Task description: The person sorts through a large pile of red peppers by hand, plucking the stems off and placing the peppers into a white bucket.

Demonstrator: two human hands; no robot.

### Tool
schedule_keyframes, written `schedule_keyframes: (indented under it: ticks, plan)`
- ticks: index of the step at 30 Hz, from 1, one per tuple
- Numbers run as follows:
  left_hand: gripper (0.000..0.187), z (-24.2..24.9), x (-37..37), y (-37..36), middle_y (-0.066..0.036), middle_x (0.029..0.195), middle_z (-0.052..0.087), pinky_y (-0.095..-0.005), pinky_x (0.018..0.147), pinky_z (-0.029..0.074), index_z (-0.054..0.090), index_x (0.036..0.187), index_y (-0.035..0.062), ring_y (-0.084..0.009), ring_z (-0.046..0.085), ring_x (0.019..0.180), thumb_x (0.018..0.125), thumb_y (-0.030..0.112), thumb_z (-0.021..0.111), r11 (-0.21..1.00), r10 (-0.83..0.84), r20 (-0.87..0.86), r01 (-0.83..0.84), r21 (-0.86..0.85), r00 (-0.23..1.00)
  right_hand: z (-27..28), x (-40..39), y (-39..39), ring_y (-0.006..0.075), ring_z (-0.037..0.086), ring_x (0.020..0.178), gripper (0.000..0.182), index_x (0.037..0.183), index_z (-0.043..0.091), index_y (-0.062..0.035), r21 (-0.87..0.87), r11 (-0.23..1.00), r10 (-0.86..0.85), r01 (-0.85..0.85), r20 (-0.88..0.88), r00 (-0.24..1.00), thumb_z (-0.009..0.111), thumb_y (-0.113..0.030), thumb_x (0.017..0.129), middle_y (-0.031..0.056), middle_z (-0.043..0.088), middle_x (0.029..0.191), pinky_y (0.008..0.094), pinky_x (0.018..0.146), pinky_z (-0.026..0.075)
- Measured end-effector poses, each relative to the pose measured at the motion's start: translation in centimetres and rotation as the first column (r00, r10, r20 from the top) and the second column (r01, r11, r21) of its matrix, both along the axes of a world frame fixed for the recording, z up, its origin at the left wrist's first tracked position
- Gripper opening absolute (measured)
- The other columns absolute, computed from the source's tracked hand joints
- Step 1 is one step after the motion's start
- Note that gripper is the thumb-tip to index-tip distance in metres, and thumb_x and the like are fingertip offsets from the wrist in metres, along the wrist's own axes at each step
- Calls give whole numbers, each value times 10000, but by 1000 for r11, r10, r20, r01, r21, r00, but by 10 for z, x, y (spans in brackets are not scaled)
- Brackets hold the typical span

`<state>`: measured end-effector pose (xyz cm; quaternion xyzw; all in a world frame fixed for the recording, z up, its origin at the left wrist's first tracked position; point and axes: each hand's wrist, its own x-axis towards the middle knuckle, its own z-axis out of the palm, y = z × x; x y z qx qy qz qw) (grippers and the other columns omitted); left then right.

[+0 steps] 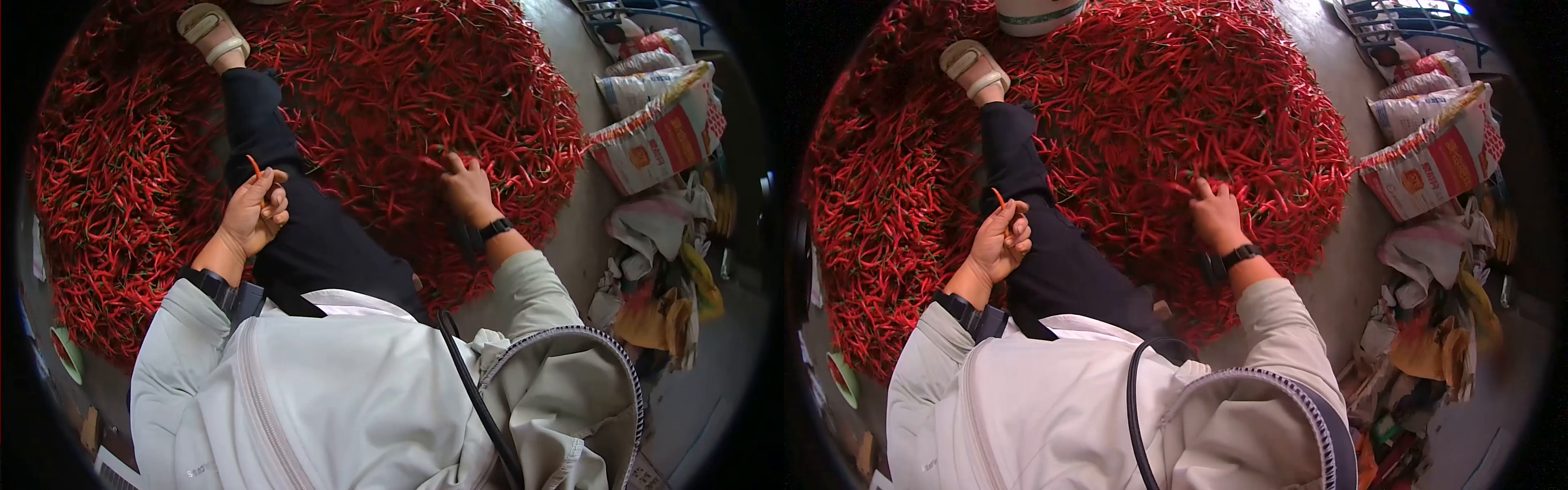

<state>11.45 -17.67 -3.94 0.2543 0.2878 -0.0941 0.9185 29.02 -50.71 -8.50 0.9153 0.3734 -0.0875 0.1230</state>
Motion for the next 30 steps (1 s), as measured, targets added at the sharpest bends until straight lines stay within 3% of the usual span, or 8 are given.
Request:
schedule_keyframes:
  ticks: [2,7,12,15,17,18,20,30]
  plan:
    - [236,0,0,-1,2,592,474,-216,480,391,531,954,45,-53,390,452,930,264,446,1000,1,1,-1,-13,1000,7,-15,-23,328,492,997,164,831,658,-154,2,999,-36,37,-126,991,554,-179,706,81,434,1249,449,808,435]
    - [234,0,0,-3,3,591,471,-215,485,391,526,953,45,-52,390,453,930,264,447,1000,-17,-14,17,-10,1000,28,-29,-59,279,534,927,170,859,644,-195,37,982,184,-187,60,981,605,-235,699,57,464,1234,418,809,410]
    - [225,-3,0,-4,16,603,467,-197,473,359,538,955,76,-48,378,462,939,267,422,1000,-19,-19,20,19,1000,63,13,-68,256,507,1021,250,907,624,-167,499,858,-100,124,-74,992,632,-219,663,99,471,1226,495,916,346]
    - [224,-2,0,-4,18,604,463,-196,477,361,536,957,76,-47,376,462,938,269,425,999,-24,-22,25,30,999,50,61,-96,291,452,1109,414,1051,580,-176,583,805,-257,109,177,950,674,-284,663,109,413,1291,510,939,327]
    - [223,0,-1,-4,18,604,462,-196,477,362,536,957,75,-46,376,462,937,269,427,999,-21,-26,22,32,999,46,78,-105,352,343,1212,680,1228,469,-194,456,699,-692,551,236,682,715,-409,631,125,282,1385,497,968,311]
    - [223,0,-1,-4,19,604,461,-197,477,363,536,957,75,-46,376,462,936,269,430,999,-18,-30,19,31,999,39,82,-104,352,343,1212,680,1228,469,-194,456,699,-692,551,235,682,715,-409,631,125,282,1385,497,968,311]
    - [223,-1,0,-4,19,604,464,-197,476,363,538,954,75,-45,378,461,935,270,432,999,-19,-24,20,28,1000,22,84,-101,409,237,1261,913,1321,361,-229,282,332,-907,900,-167,387,748,-522,548,138,152,1435,496,998,286]
    - [214,-3,4,-4,11,589,461,-212,489,371,532,954,61,-51,389,460,932,255,443,998,-25,-40,27,52,999,-4,17,-21,417,359,1115,462,1028,610,-270,244,863,-460,442,21,888,684,-216,575,-33,361,1328,462,871,438]
